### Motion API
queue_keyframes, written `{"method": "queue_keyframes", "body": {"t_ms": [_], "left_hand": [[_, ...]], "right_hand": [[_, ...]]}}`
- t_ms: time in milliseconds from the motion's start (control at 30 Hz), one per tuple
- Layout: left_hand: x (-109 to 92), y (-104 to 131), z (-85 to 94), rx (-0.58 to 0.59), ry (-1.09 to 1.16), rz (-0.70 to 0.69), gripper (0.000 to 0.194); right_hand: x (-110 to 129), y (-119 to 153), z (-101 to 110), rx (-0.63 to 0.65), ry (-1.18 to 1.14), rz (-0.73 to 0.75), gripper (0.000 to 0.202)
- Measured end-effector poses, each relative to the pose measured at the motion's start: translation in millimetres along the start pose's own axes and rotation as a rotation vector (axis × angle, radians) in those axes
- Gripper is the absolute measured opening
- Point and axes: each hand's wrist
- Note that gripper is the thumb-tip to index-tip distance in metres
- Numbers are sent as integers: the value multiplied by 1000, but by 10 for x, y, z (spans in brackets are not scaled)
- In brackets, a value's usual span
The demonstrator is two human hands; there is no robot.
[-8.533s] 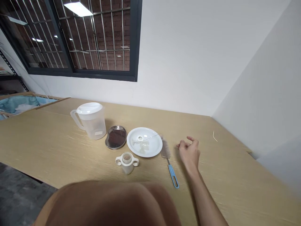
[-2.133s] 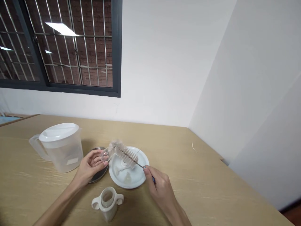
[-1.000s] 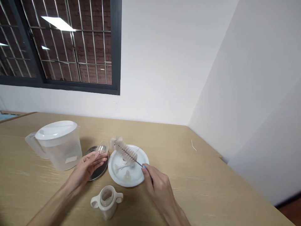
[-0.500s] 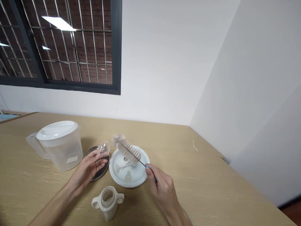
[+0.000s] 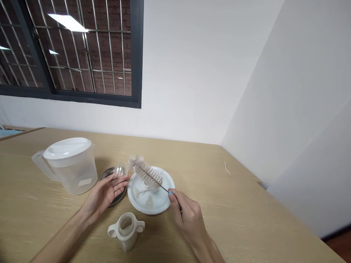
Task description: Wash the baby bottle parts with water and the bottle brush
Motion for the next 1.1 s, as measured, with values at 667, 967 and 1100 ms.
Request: {"method": "queue_keyframes", "body": {"t_ms": [667,967,1100], "left_hand": [[84,5,3,-104,-442,-334,59],[105,-12,19,-94,-363,-313,55],[85,-18,16,-99,-373,-329,55]], "right_hand": [[-59,0,45,-21,51,-30,17],[13,-4,-6,39,17,25,17],[8,-6,2,72,16,45,16]]}}
Point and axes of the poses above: each hand's wrist, its own y-axis away from the middle knuckle, its own z-axis out of the back of the hand, x = y × z, and after that the axes turned 10 degrees about -y, right-handed
